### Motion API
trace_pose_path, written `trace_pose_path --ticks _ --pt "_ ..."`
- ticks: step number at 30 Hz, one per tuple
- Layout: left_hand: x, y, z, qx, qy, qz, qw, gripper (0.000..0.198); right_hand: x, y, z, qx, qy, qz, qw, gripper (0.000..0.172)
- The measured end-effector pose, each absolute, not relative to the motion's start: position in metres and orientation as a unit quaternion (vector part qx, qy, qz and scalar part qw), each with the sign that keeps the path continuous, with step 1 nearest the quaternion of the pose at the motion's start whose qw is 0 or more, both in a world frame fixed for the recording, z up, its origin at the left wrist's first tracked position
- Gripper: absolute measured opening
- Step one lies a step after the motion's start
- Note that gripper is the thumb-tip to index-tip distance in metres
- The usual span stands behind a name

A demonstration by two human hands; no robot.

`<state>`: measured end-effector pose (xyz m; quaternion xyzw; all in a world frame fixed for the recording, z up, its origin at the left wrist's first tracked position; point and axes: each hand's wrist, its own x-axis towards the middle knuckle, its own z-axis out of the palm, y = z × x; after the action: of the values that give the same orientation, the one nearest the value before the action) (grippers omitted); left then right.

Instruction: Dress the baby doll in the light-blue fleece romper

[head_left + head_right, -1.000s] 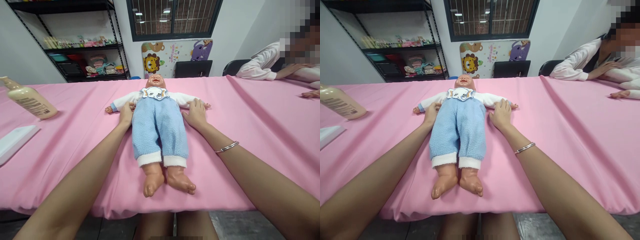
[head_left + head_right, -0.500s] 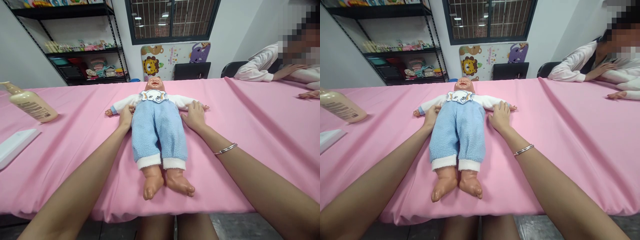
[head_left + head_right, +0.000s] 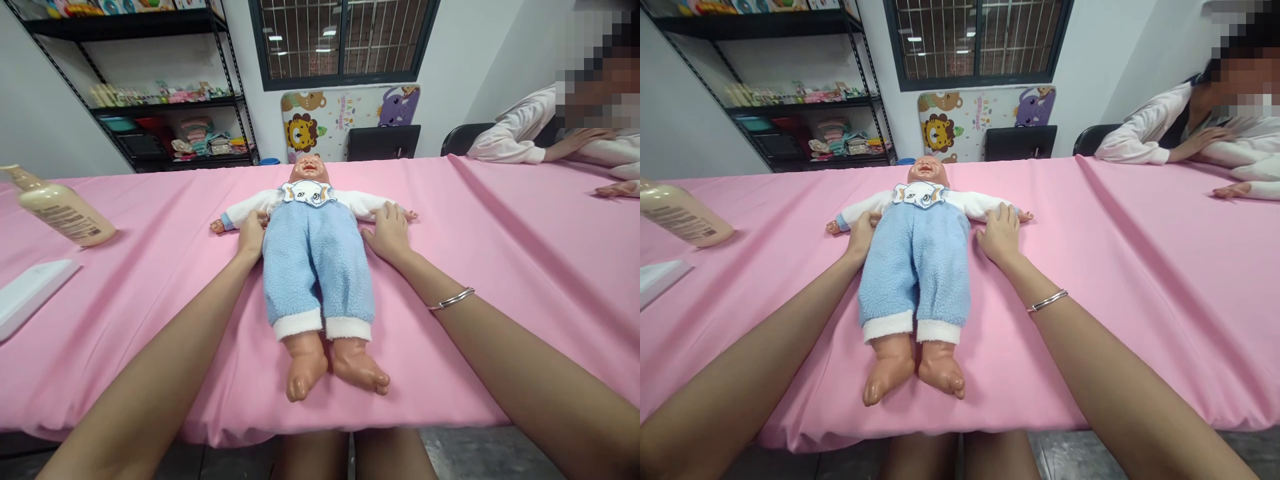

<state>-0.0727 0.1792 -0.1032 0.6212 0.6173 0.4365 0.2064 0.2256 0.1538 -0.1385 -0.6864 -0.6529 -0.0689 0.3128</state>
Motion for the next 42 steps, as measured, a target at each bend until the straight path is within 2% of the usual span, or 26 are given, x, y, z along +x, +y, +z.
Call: trace_pose_path --ticks 23,30,33,37,40,42 --pt "-0.068 0.175 -0.1 0.607 0.606 0.459 0.231 0.02 0.223 0.149 -0.133 -0.69 -0.654 -0.059 0.306 0.047" --pt "-0.069 0.178 -0.1 0.592 0.601 0.478 0.245 0.023 0.222 0.148 -0.133 -0.692 -0.649 -0.046 0.314 0.051" --pt "-0.068 0.178 -0.097 0.562 0.589 0.505 0.285 0.027 0.222 0.149 -0.131 -0.679 -0.643 -0.043 0.352 0.045" --pt "-0.067 0.18 -0.096 0.534 0.573 0.534 0.317 0.028 0.22 0.148 -0.122 -0.617 -0.628 0.005 0.475 0.022" --pt "-0.065 0.183 -0.097 0.506 0.574 0.562 0.314 0.023 0.215 0.145 -0.113 -0.597 -0.56 0.115 0.563 0.013" --pt "-0.061 0.183 -0.097 0.469 0.581 0.585 0.317 0.016 0.21 0.144 -0.108 -0.589 -0.49 0.256 0.59 0.008"
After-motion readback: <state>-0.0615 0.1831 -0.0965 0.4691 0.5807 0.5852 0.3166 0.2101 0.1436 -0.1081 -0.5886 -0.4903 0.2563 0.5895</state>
